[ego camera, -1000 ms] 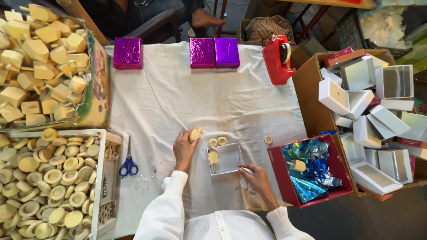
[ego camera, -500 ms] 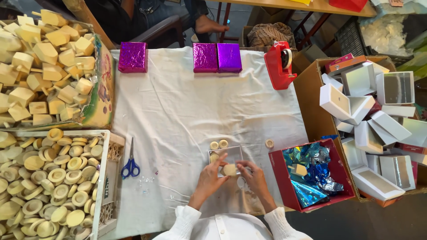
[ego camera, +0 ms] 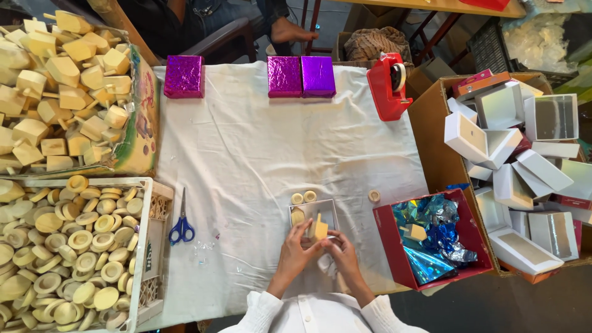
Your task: The person cleans small, round, beige objects with a white cloth and places them into a silver tray. They then arrange the objects inside the tray and close it with a red decorative lid.
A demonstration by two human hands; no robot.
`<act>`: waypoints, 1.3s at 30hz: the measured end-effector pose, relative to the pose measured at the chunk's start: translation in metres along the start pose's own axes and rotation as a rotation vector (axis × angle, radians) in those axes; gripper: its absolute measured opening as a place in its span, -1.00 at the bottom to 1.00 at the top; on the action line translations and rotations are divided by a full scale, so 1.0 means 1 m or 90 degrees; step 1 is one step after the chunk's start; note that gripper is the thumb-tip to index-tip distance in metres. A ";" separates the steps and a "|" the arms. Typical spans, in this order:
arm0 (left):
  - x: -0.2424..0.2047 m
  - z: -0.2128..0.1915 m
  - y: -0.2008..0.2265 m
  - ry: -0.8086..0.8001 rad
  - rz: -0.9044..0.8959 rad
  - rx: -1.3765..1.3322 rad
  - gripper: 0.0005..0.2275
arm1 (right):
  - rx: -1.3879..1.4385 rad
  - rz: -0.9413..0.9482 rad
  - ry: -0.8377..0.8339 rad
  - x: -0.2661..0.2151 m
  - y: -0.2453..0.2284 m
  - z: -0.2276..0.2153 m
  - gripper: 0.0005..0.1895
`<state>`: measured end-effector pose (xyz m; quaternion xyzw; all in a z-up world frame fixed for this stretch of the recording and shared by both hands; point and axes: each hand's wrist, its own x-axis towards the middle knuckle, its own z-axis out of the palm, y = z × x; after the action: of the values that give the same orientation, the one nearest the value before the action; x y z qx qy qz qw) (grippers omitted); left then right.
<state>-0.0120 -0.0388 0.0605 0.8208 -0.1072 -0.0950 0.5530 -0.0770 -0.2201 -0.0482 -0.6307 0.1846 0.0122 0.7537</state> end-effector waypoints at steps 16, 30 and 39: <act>0.000 -0.010 0.015 -0.070 -0.038 -0.098 -0.60 | 0.043 0.091 0.018 -0.007 -0.031 -0.019 -0.58; 0.025 0.018 -0.014 -0.033 0.217 0.150 -0.90 | 0.012 0.008 0.111 0.013 -0.025 -0.026 -0.58; 0.028 0.036 -0.023 -0.028 0.342 0.271 -0.91 | -0.272 -0.044 0.211 0.000 -0.045 -0.025 -0.69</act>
<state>0.0070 -0.0701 0.0244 0.8582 -0.3487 0.0606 0.3719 -0.0723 -0.2532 -0.0095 -0.7749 0.2769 -0.0785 0.5628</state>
